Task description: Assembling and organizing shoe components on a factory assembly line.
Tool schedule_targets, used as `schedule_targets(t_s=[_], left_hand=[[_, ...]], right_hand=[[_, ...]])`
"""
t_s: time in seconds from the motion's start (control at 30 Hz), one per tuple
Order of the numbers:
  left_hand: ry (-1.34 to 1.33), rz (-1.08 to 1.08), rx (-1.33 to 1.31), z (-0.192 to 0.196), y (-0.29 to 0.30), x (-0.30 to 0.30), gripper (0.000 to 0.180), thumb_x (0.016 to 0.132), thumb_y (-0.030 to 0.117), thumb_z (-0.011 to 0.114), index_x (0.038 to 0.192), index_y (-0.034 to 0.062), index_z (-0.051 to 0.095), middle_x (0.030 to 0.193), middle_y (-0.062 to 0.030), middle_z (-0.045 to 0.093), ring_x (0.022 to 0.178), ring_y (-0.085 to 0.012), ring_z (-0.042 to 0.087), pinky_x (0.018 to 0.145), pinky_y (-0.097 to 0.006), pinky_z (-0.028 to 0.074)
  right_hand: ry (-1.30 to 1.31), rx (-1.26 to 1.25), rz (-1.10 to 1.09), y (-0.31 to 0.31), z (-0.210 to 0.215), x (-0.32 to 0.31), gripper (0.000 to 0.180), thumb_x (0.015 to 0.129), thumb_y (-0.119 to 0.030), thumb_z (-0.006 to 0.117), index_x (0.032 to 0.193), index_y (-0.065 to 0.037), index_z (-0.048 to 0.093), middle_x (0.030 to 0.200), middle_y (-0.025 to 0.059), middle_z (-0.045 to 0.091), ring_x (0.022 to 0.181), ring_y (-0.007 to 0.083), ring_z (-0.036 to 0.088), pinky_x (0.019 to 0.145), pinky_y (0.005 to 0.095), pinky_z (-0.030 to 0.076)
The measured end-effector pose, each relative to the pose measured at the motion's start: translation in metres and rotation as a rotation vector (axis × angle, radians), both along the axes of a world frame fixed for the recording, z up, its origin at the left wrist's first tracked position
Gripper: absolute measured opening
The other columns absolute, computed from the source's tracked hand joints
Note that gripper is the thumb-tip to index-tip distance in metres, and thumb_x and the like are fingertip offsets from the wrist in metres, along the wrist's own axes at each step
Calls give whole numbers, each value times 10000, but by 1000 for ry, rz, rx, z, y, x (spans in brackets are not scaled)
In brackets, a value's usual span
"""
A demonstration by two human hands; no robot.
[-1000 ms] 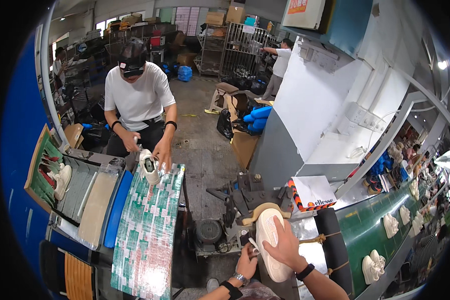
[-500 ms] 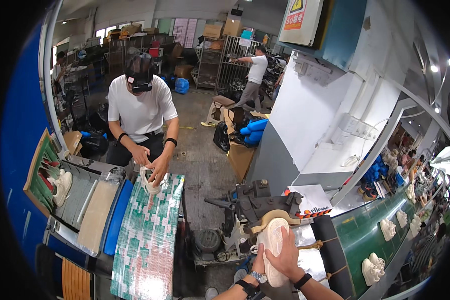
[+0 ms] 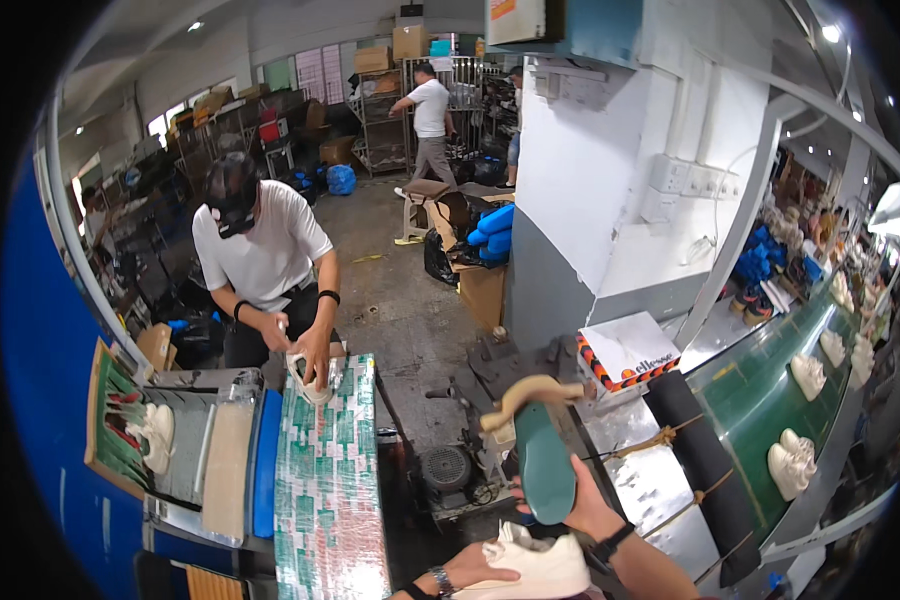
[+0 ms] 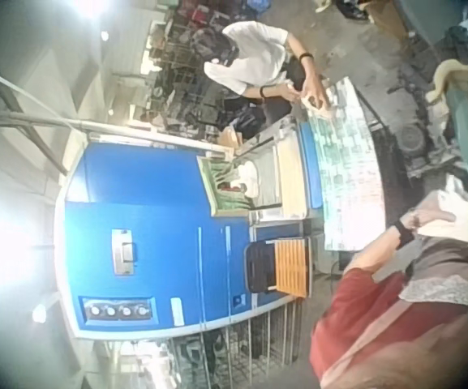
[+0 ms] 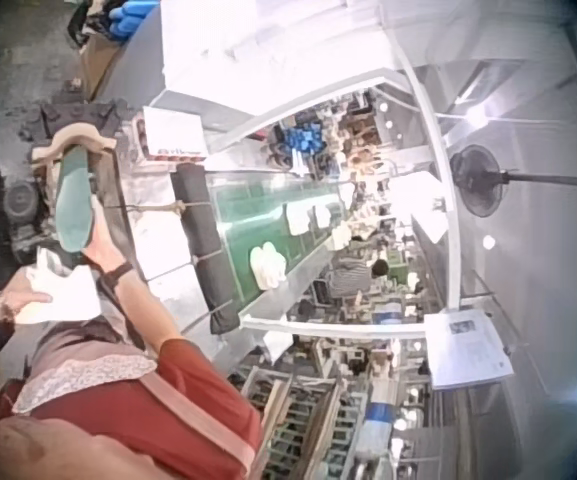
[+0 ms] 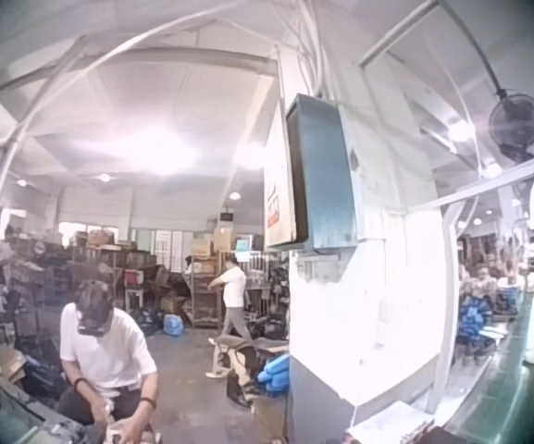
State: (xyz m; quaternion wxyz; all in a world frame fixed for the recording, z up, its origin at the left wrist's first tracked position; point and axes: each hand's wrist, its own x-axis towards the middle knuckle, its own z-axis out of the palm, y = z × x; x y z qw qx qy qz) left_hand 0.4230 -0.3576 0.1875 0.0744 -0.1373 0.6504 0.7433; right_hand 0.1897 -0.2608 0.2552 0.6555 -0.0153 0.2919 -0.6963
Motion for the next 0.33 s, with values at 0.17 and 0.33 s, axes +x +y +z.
schedule_targets(t_s=[0.17,0.33], left_hand=[[-28,-64,-393,20,-1,34,659,756,431,786,1278,88,578,1124,-103,684,1043,-246,643,945,-357,480],[-222,-32,-211,27,42,-29,717,750,436,775,1364,185,502,1234,-118,646,1089,-270,634,959,-387,492]], right_hand=[[53,-73,69,-1,-28,6,608,873,-264,594,1355,68,431,1304,224,566,1168,338,586,1025,449,452],[611,30,-235,87,-27,1,921,796,-260,716,1525,-44,196,1576,164,229,1449,214,240,1182,349,191]])
